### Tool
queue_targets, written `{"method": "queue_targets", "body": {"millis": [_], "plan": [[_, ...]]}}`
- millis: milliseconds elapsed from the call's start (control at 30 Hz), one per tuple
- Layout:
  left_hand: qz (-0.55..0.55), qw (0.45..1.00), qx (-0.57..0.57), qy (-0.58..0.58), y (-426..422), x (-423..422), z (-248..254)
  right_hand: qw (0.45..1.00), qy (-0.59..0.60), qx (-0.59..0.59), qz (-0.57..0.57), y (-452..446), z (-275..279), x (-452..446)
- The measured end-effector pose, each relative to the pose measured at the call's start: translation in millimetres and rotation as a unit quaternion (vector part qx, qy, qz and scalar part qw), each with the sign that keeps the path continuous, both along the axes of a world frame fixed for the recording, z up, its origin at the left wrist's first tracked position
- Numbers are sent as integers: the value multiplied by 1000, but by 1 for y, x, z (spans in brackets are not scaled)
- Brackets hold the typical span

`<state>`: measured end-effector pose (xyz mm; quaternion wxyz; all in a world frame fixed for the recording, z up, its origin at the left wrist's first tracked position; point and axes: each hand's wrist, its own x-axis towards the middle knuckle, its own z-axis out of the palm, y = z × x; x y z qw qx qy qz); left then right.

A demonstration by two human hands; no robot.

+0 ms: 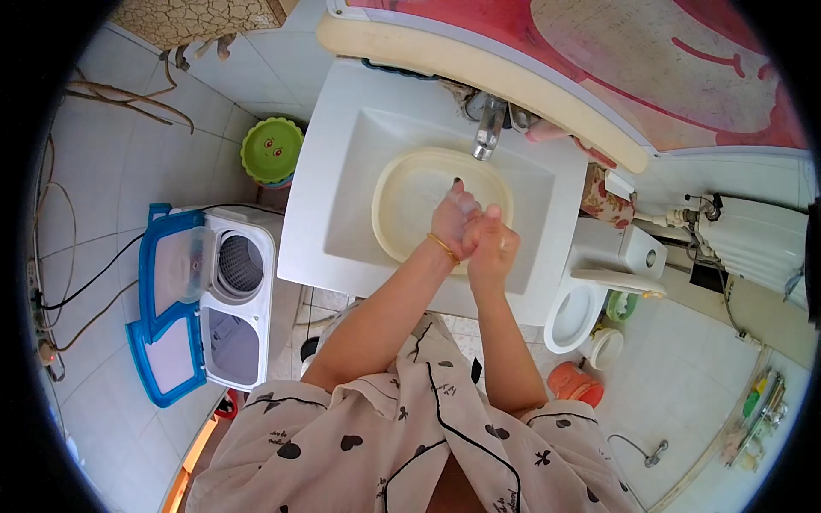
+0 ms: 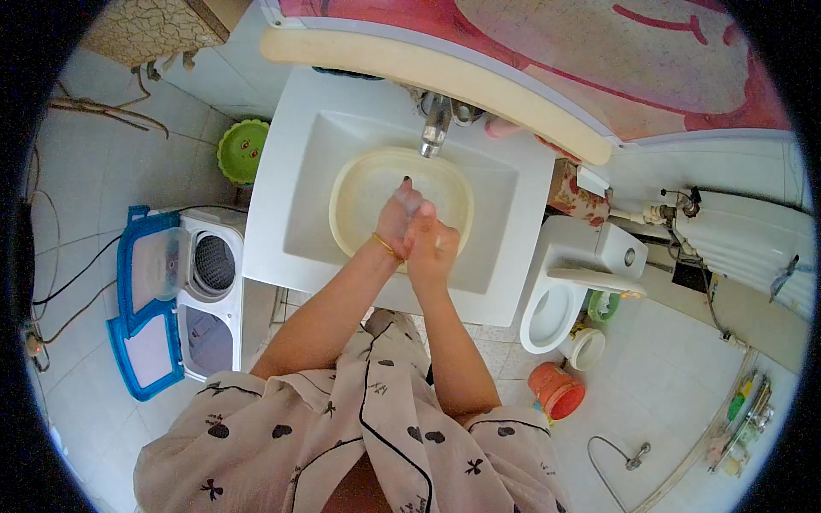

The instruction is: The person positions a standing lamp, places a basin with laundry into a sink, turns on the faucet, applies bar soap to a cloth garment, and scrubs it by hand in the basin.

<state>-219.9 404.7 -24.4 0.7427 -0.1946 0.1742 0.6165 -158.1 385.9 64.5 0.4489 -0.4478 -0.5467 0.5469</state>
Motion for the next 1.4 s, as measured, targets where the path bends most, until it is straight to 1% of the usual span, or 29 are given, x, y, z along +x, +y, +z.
{"method": "queue_targets", "body": {"millis": [33, 67, 133, 233, 333, 433, 533, 633, 667, 733, 767, 867, 933, 967, 1033, 1067, 1133, 1167, 1233, 1300, 1333, 1367, 1400], "plan": [[1, 998, -46, 47, 1, 1, 4, 1000, -8, 2, 5, 0, -4, 2], [11, 997, -65, 44, 1, 2, 8, 1000, -16, 4, 9, 0, -6, 3], [29, 994, -103, 37, 0, 1, 33, 999, -40, 15, -8, -1, -7, 1], [18, 989, -122, 78, 1, 3, 26, 997, -65, 30, -22, 0, -9, 0], [-10, 980, -133, 149, -2, 5, 21, 996, -82, 36, -27, 0, -15, 2], [-16, 993, -68, 92, -6, 2, 11, 994, -99, 32, -31, 0, -17, 2], [-17, 983, -133, 129, -4, 4, 18, 993, -109, 26, -35, 1, -16, 1], [-19, 987, -127, 92, -5, 4, 10, 993, -112, 29, -37, 2, -18, 2], [-18, 987, -128, 99, -7, 4, 5, 992, -113, 31, -37, 2, -21, 3], [-17, 985, -129, 112, -11, 7, -13, 992, -105, -36, -56, 4, -30, 4], [-39, 986, -119, 115, -13, 7, -21, 990, -100, -68, -66, 7, -34, 5], [-96, 984, -97, 110, -23, 1, -25, 969, -17, -230, -82, 21, -40, 11], [-125, 984, -94, 89, -25, -5, -4, 979, 17, -193, -63, 24, -65, 24], [-133, 982, -75, 114, -26, -8, 8, 983, 33, -173, -54, 25, -77, 32], [-150, 975, -37, 163, -32, -18, 30, 983, 43, -179, -27, 27, -61, 37], [-143, 969, 1, 200, -34, -22, 35, 982, 49, -181, -14, 27, -50, 38], [-129, 951, 75, 273, -40, -31, 41, 988, 40, -146, 9, 28, -34, 39], [-127, 945, 72, 294, -41, -35, 38, 991, 36, -128, 21, 28, -31, 40], [-123, 931, 67, 336, -44, -41, 25, 982, -33, -182, 48, 30, -53, 48], [-145, 913, -21, 381, -49, -37, -13, 962, -83, -243, 97, 27, -77, 52], [-155, 900, -65, 402, -50, -37, -21, 947, -100, -277, 131, 24, -83, 52], [-158, 894, -52, 416, -52, -38, -29, 930, -116, -309, 165, 22, -88, 53], [-162, 888, -39, 429, -55, -41, -31, 942, -140, -250, 175, 23, -80, 51]]}}
